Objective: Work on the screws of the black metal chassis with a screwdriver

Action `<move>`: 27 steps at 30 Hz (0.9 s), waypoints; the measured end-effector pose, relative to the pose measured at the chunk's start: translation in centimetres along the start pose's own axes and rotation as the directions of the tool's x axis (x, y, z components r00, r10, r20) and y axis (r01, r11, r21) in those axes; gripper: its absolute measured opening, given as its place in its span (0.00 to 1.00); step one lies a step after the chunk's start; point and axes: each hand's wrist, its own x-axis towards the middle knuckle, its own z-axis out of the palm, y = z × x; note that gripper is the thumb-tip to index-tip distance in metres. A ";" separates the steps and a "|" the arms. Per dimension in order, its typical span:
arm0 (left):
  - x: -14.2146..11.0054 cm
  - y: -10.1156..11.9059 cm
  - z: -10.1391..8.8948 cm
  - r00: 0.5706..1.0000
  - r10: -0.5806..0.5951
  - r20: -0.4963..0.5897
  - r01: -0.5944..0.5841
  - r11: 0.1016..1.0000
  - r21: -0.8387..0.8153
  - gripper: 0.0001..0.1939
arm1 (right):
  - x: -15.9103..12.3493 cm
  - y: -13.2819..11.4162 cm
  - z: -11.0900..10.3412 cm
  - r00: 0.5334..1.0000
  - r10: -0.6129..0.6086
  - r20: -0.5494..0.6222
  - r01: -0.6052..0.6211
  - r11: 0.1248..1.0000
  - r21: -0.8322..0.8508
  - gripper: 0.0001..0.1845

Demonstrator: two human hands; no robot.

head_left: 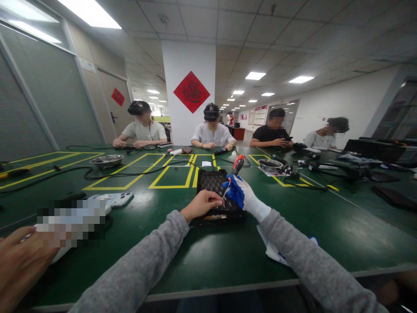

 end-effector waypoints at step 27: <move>0.0 -0.2 0.1 0.999 -0.041 -0.006 0.041 0.999 -0.007 0.19 | -0.6 -0.2 0.6 1.000 -0.030 0.010 0.031 0.996 -0.082 0.18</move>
